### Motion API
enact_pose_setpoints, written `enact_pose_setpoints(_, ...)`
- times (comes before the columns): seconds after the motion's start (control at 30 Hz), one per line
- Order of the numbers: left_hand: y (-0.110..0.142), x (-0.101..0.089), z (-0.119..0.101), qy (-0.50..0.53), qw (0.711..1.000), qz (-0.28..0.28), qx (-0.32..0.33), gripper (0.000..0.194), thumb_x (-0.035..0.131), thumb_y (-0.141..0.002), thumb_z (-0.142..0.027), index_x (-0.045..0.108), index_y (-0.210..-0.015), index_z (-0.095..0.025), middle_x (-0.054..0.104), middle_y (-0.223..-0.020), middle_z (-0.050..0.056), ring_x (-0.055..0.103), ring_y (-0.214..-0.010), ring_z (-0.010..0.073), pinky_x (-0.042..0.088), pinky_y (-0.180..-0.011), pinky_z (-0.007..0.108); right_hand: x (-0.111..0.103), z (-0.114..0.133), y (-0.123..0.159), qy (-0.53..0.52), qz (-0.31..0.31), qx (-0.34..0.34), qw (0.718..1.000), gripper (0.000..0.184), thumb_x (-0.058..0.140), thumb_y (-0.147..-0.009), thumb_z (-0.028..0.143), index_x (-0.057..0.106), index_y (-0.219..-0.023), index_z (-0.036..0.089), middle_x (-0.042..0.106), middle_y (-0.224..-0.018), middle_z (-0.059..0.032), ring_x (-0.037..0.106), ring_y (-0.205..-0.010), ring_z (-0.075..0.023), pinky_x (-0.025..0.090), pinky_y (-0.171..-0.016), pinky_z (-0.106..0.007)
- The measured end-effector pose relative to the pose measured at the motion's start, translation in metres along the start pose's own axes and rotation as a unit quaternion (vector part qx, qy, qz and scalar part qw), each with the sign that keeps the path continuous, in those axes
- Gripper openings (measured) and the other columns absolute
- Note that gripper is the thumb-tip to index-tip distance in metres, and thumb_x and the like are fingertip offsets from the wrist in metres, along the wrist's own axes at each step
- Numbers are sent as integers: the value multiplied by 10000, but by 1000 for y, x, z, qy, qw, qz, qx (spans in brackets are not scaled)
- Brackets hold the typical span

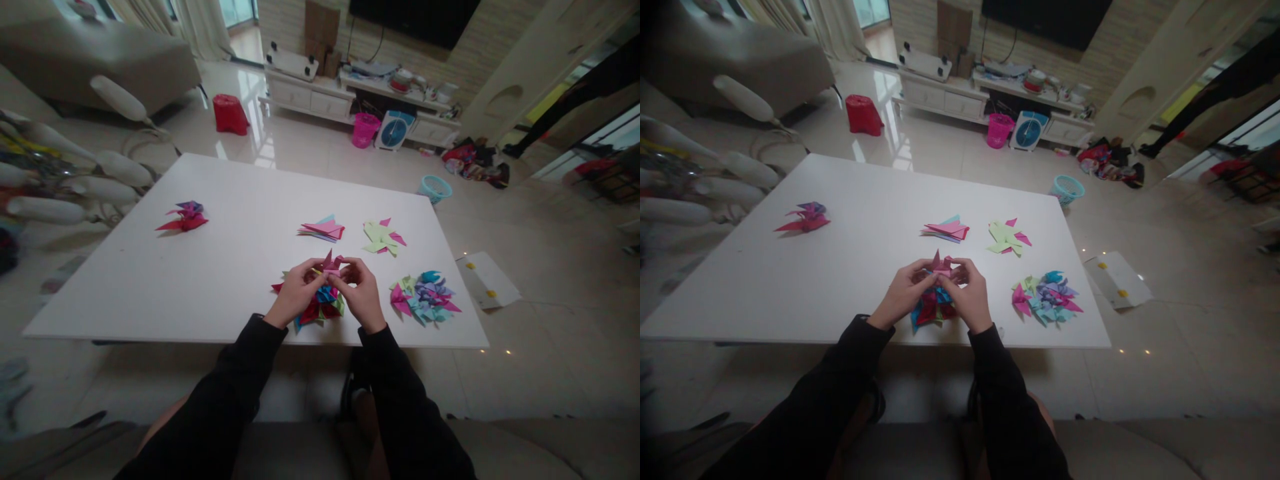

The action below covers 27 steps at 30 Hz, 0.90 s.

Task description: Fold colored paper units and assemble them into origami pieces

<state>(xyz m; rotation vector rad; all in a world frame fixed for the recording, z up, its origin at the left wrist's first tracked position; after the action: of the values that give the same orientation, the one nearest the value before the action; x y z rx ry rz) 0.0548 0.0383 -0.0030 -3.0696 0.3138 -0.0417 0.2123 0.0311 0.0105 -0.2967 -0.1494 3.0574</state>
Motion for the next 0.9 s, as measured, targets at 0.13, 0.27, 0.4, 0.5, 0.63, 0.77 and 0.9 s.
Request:
enact_pose_setpoints(0.13,-1,-1,-3,9,1000,6,-3,345,665,-889,-392,699,-1149,-167,746,-1037,89,700,-816,191,554,-772,295,-4,0,-2,7,19,18,1000,370,774,-807,402,709,-1137,247,671,-865,-9,614,-716,-156,497,-650,-284)
enact_pose_setpoints(0.27,-1,0,-6,12,1000,9,-8,344,664,-886,-391,696,-1142,-163,744,-970,79,697,-797,193,553,-758,297,-3,-4,-3,-21,48,14,999,376,745,-840,425,705,-1177,263,719,-1033,-43,664,-829,-186,544,-715,-312)
enact_pose_setpoints(0.4,-1,-1,-4,3,1000,13,-7,339,657,-894,-384,700,-1142,-158,739,-936,75,687,-790,189,546,-758,294,-2,-6,-3,-43,56,10,997,358,748,-845,414,701,-1166,261,731,-1129,-56,687,-896,-202,567,-765,-331)
enact_pose_setpoints(0.5,-1,-2,-3,-2,1000,18,-8,336,650,-902,-373,699,-1150,-152,740,-957,80,681,-789,187,541,-767,299,-1,-5,-2,-47,63,9,997,349,751,-843,406,703,-1155,256,735,-1132,-58,695,-896,-207,574,-769,-338)
enact_pose_setpoints(0.63,-2,-2,-5,-3,999,34,-6,322,636,-911,-366,704,-1142,-153,738,-967,76,670,-793,183,531,-762,296,-2,-2,-2,-24,63,15,998,306,753,-838,420,731,-1075,228,757,-1057,-61,704,-895,-219,578,-785,-347)
enact_pose_setpoints(0.77,-1,-1,-7,7,999,41,-11,344,640,-891,-327,675,-1185,-152,718,-1020,75,665,-811,174,524,-775,294,-4,-1,-3,-21,51,20,998,295,764,-824,422,748,-1032,214,772,-1023,-69,710,-880,-225,583,-786,-354)
enact_pose_setpoints(0.9,-1,-3,-4,62,998,15,-27,394,620,-870,-270,581,-1250,-175,691,-973,48,669,-861,174,524,-800,296,-4,-3,-3,-52,48,29,997,283,792,-790,399,747,-1003,218,774,-980,-60,713,-851,-228,583,-783,-367)
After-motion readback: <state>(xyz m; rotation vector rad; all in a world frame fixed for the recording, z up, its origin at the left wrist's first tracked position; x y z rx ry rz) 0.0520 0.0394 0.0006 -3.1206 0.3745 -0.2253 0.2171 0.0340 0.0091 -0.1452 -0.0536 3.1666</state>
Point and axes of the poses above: each hand's wrist, its own y-axis away from the middle knuckle, its own x-axis out of the palm, z = x × y, the point moved 3 cm from there along -y, towards the middle knuckle
